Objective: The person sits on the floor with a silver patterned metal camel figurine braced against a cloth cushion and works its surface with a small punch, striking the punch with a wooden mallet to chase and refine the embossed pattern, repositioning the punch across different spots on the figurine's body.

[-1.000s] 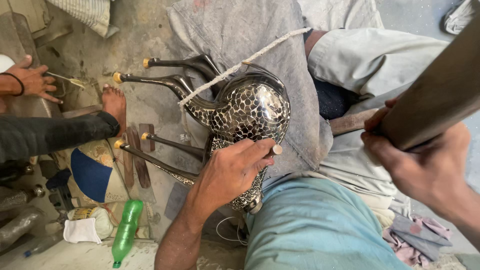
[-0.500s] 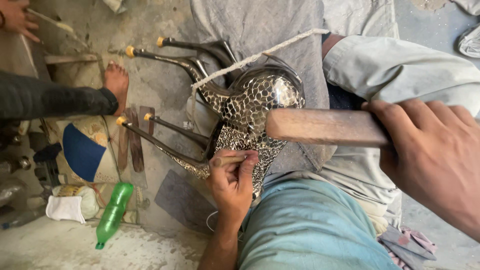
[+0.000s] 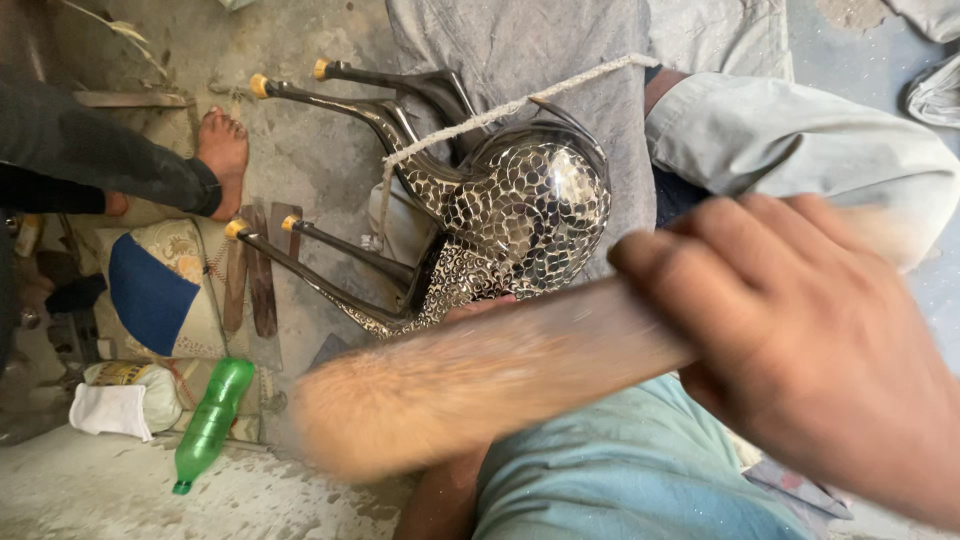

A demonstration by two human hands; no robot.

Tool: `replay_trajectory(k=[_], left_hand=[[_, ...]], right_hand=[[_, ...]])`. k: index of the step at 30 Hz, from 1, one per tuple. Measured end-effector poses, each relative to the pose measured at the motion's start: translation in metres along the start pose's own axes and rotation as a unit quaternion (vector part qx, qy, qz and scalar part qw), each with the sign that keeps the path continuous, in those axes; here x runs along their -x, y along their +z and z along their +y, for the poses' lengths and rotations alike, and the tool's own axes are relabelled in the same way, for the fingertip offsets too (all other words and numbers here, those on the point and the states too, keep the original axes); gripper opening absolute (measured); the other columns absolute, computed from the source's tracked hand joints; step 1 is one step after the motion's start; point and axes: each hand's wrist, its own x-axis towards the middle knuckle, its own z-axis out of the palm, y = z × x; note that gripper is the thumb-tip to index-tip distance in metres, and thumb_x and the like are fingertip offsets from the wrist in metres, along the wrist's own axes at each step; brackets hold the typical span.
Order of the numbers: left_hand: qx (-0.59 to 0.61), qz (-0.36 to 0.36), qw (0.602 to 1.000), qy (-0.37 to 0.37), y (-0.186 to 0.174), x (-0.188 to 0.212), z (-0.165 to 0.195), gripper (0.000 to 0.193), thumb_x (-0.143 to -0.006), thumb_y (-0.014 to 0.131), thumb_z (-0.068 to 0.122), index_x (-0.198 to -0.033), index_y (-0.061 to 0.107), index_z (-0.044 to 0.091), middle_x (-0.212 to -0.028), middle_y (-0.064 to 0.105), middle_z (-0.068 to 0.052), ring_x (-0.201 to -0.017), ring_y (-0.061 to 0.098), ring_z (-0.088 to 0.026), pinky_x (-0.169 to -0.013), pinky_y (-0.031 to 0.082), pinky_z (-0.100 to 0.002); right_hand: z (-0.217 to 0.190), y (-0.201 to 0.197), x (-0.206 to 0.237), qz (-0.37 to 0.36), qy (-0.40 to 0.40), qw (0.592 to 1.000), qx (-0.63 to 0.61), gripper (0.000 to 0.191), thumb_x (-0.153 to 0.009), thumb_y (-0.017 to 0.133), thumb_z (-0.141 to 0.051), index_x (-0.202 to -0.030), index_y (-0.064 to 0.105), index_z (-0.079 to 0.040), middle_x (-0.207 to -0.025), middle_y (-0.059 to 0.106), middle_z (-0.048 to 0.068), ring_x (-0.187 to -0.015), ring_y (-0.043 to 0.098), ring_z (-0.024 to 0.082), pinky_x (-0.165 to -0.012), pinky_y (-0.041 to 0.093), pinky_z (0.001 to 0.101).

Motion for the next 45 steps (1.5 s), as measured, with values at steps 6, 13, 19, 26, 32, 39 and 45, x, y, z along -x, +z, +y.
replay_trajectory(k=[6, 13, 19, 26, 32, 39, 45], left_hand=[[0.008, -0.017, 1.000, 0.020, 0.000, -0.002, 0.001, 0.022, -0.098, 0.075, 0.010, -0.109, 0.059, 0.001, -0.104, 0.076, -0.010, -0.089, 0.078, -0.018, -0.072, 0.063, -0.028], [0.032, -0.037, 0.999, -0.004, -0.005, -0.009, 0.003, 0.020, -0.096, 0.076, 0.014, -0.104, 0.063, 0.002, -0.102, 0.078, -0.009, -0.090, 0.079, -0.019, -0.075, 0.064, -0.029], [0.065, -0.002, 0.996, -0.066, 0.000, -0.010, 0.013, 0.020, -0.095, 0.075, 0.018, -0.102, 0.065, 0.003, -0.103, 0.078, -0.008, -0.093, 0.080, -0.019, -0.079, 0.064, -0.031], [0.090, -0.130, 0.981, -0.117, -0.012, -0.012, -0.005, 0.023, -0.098, 0.068, 0.017, -0.116, 0.067, 0.002, -0.111, 0.072, -0.007, -0.100, 0.073, -0.019, -0.086, 0.062, -0.033], [0.018, -0.071, 0.997, -0.030, -0.008, -0.004, -0.003, 0.022, -0.097, 0.069, 0.015, -0.114, 0.067, 0.002, -0.109, 0.072, -0.007, -0.096, 0.073, -0.020, -0.082, 0.062, -0.033], [0.000, -0.084, 0.996, -0.030, -0.011, -0.005, -0.003, 0.021, -0.096, 0.070, 0.014, -0.113, 0.068, 0.002, -0.106, 0.071, -0.007, -0.090, 0.073, -0.021, -0.078, 0.062, -0.034], [-0.060, -0.092, 0.972, -0.207, -0.008, -0.006, -0.003, 0.019, -0.094, 0.071, 0.013, -0.111, 0.069, 0.003, -0.103, 0.071, -0.008, -0.086, 0.074, -0.021, -0.074, 0.062, -0.034]], right_hand=[[-0.010, -0.027, -0.022, 0.003, -0.077, 0.995, 0.065, 0.050, -0.072, 0.063, -0.025, -0.120, 0.068, -0.013, -0.097, 0.068, 0.003, -0.087, 0.065, 0.021, -0.081, 0.048, 0.0375], [-0.016, -0.028, -0.020, -0.011, -0.076, 0.984, 0.159, 0.049, -0.074, 0.061, -0.023, -0.121, 0.070, -0.012, -0.098, 0.068, 0.007, -0.091, 0.068, 0.026, -0.080, 0.050, 0.0389], [-0.018, -0.028, -0.022, -0.013, -0.090, 0.978, 0.188, 0.047, -0.074, 0.061, -0.024, -0.118, 0.072, -0.013, -0.096, 0.070, 0.005, -0.089, 0.069, 0.024, -0.080, 0.050, 0.0348], [0.003, -0.017, 0.002, 0.041, -0.103, 0.994, 0.013, 0.037, -0.078, 0.060, -0.017, -0.111, 0.070, -0.005, -0.100, 0.070, 0.010, -0.090, 0.067, 0.029, -0.079, 0.046, 0.0407], [0.005, -0.013, 0.013, 0.028, -0.058, 0.998, -0.002, 0.035, -0.080, 0.062, -0.014, -0.113, 0.068, -0.005, -0.100, 0.069, 0.010, -0.093, 0.066, 0.029, -0.084, 0.045, 0.0425], [-0.019, -0.021, -0.043, -0.078, -0.007, 0.978, 0.191, 0.043, -0.076, 0.065, -0.019, -0.118, 0.068, -0.010, -0.102, 0.070, 0.002, -0.097, 0.068, 0.015, -0.090, 0.049, 0.0310], [0.001, -0.011, 0.000, -0.023, -0.054, 0.991, 0.119, 0.048, -0.072, 0.065, -0.020, -0.120, 0.070, -0.013, -0.104, 0.070, 0.006, -0.092, 0.067, 0.025, -0.083, 0.049, 0.0387]])
